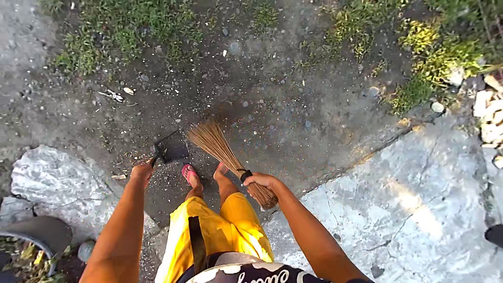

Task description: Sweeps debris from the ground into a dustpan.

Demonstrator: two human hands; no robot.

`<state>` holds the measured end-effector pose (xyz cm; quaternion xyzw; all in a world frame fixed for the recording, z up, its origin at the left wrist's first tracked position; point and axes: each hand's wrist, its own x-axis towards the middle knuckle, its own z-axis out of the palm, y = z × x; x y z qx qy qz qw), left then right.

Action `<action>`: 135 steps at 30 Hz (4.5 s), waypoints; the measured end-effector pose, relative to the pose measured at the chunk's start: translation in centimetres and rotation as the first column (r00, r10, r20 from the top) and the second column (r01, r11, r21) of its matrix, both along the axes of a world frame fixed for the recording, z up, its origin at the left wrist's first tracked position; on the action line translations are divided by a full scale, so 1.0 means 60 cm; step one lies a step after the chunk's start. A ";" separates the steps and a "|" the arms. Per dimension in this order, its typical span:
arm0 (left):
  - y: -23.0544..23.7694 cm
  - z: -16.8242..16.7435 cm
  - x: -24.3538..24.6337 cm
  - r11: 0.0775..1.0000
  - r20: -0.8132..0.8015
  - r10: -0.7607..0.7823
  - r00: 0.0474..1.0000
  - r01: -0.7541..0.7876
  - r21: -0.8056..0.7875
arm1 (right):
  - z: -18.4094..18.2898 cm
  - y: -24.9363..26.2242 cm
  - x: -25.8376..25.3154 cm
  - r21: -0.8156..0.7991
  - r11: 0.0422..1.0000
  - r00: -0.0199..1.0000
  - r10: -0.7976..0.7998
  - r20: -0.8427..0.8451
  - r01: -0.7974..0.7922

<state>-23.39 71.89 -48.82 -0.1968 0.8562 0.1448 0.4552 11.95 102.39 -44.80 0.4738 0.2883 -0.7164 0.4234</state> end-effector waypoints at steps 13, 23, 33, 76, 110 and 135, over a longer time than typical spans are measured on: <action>-0.109 0.015 0.008 0.897 0.000 0.418 0.908 -0.413 0.159 | -0.089 -0.080 -0.221 0.387 0.918 0.997 0.082 0.011 -0.080; -0.097 0.007 -0.003 0.932 0.106 0.269 0.957 -0.287 0.224 | 0.092 -0.172 -0.015 0.070 0.996 0.999 -0.051 0.004 0.050; -0.102 0.005 0.019 0.949 0.150 0.145 0.978 -0.180 0.257 | -0.026 -0.306 -0.136 0.168 0.981 0.986 -0.120 0.118 0.100; 0.238 0.026 0.014 0.358 0.230 0.862 0.453 -0.863 0.357 | -0.091 0.589 0.098 0.553 0.761 0.897 0.085 0.434 -0.339; 0.417 0.004 -0.120 0.665 -0.196 0.747 0.635 -0.715 0.216 | -0.094 0.762 -0.369 0.632 0.624 0.884 0.388 0.259 -0.459; 0.382 0.022 -0.264 0.583 -0.201 0.797 0.570 -0.813 0.004 | -0.052 0.835 -0.855 0.523 -0.326 -0.032 0.869 0.494 -0.787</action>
